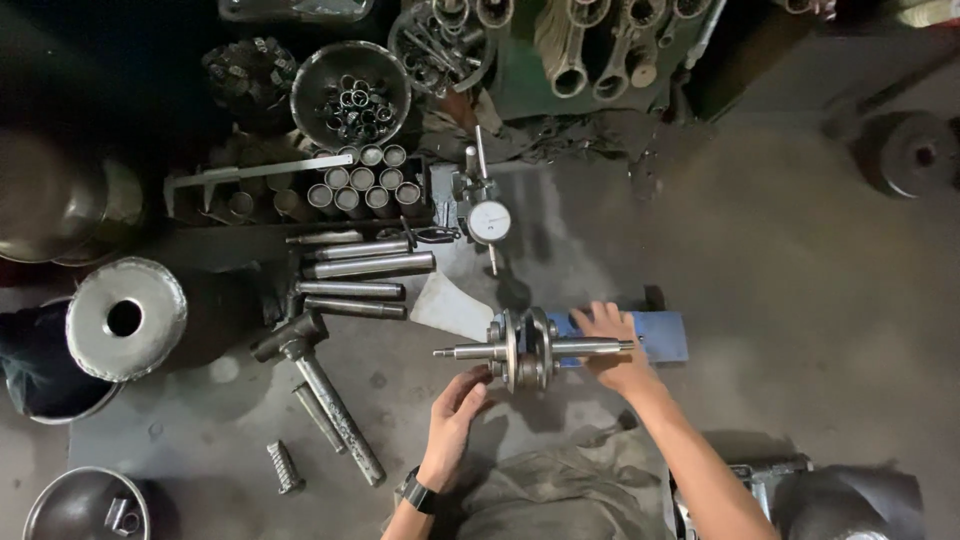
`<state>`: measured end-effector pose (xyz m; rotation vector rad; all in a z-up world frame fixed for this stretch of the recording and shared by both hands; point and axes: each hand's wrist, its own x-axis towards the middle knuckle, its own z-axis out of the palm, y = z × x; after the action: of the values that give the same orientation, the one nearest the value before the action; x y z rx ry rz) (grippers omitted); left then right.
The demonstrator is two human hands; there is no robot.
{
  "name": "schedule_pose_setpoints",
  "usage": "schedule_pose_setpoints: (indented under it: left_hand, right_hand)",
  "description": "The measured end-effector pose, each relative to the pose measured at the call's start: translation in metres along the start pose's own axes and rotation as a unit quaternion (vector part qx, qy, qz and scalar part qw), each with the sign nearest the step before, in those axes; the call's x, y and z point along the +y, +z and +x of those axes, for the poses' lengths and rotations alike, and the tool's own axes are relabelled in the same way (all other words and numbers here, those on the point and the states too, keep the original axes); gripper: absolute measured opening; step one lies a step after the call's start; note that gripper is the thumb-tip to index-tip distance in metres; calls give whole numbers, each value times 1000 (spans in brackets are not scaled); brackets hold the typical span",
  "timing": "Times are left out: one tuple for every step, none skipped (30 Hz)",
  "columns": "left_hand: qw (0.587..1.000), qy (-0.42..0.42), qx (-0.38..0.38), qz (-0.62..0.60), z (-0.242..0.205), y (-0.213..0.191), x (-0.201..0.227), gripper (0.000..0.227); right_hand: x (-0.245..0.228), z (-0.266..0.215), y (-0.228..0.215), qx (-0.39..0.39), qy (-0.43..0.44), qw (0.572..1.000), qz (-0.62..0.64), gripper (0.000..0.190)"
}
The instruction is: The person assembles a mechanical shaft assembly by sliding cylindrical metal rings onto a rod held in a blue vise. They use a dial indicator to measure the assembly and a hammer to tap a component into place.
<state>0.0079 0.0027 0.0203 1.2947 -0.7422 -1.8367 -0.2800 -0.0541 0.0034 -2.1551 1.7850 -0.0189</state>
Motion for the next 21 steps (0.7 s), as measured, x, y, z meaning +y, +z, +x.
schedule_pose_setpoints:
  left_hand:
    - [1000,-2,-1,1,1,1,-1,44]
    - [1000,1,2,3,2,1,-2,43]
    - [1000,4,5,5,3,2,-3,42]
    - [1000,4,4,5,2,4,-1,42]
    - [1000,-6,7,-2,2,5,2,41]
    - [1000,-16,10,-9,2,5,5,41]
    - [1000,-16,12,-9,3,3,3,41]
    - [1000,-19,16,-2,5,1,1,40]
    - [999,-24,21,5,5,-3,-1,39]
    - [999,-25,24,6,5,-1,-5,39]
    - [999,-18,26,-16,6,-2,-6,39]
    - [999,-12,28,-38,6,-3,-6,39]
    - [999,-7,35,-38,8,-3,-9,39]
    - [999,-2,29,-32,10,-5,-12,38]
    - [999,1,27,-27,9,-7,-16,37]
    - [999,6,37,-28,7,-7,-17,37]
    - [999,-2,37,-20,7,-7,-18,36]
    - [999,-10,37,-13,7,-6,-18,36]
    - [999,-5,42,-15,8,-7,-21,36]
    - [999,-4,36,-25,10,-8,-24,35]
    - [999,-7,29,-34,10,-9,-27,34]
  right_hand:
    - [2,-3,4,0,2,1000,0,60]
    - [3,-5,8,1,12,999,-33,47]
    - [5,-7,11,2,21,997,-68,33]
    - [16,-10,37,2,22,997,-68,33]
    - [27,-10,64,-7,38,998,-50,21]
    - [37,-11,91,-17,54,998,-31,17]
    - [33,-10,93,-17,52,998,-31,17]
    - [30,-9,96,38,30,998,-39,14]
    - [25,-8,99,92,8,995,-45,12]
    - [24,-10,102,91,7,995,-43,12]
    - [21,-8,105,132,46,990,13,16]
    - [17,-6,107,172,84,979,71,19]
    - [19,-5,108,173,76,979,74,19]
    - [20,-4,110,133,143,975,105,28]
    - [21,-4,113,89,207,965,136,38]
    - [24,-7,115,87,197,967,139,38]
    - [29,-10,116,90,193,972,96,36]
    - [34,-13,117,94,188,976,52,35]
    - [41,-19,119,94,181,978,52,35]
    - [48,-24,120,95,185,973,102,28]
    - [55,-32,123,92,192,965,152,24]
